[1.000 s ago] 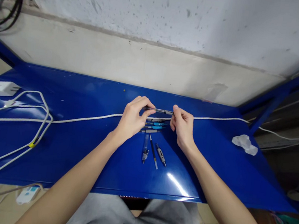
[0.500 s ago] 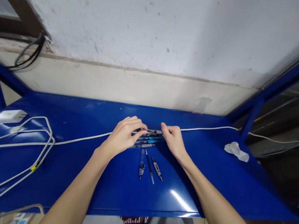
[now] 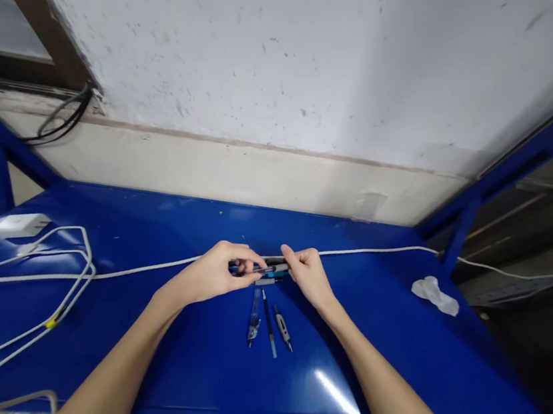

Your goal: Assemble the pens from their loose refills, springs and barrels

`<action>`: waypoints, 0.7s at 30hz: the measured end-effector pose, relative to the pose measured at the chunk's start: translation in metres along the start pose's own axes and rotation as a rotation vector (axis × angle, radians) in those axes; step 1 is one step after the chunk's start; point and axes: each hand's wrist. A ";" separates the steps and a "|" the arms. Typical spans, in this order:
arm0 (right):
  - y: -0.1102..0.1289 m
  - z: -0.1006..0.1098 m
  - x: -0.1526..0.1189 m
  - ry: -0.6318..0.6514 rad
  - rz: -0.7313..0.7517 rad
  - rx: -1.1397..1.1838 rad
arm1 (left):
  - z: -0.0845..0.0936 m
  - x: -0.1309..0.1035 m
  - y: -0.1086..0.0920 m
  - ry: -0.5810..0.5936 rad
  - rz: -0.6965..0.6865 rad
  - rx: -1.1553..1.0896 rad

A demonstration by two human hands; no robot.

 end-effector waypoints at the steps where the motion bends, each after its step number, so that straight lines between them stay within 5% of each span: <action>1: 0.004 -0.001 -0.002 0.009 0.004 0.010 | 0.003 -0.004 0.001 0.004 0.019 -0.013; 7: 0.016 -0.001 -0.010 -0.063 0.091 -0.062 | 0.016 -0.028 0.026 -0.275 -0.015 0.082; 12: 0.017 -0.004 -0.016 0.189 0.201 -0.435 | 0.003 -0.033 0.036 -0.671 -0.044 0.291; 21: 0.031 -0.011 -0.027 0.446 0.375 -0.849 | -0.008 -0.035 0.030 -0.620 -0.145 0.319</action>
Point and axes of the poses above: each hand's wrist, its own x-axis towards the middle knuckle, its own z-axis out of the back of the hand, y = z × x, and after that the axes turned 7 degrees about x, right-handed
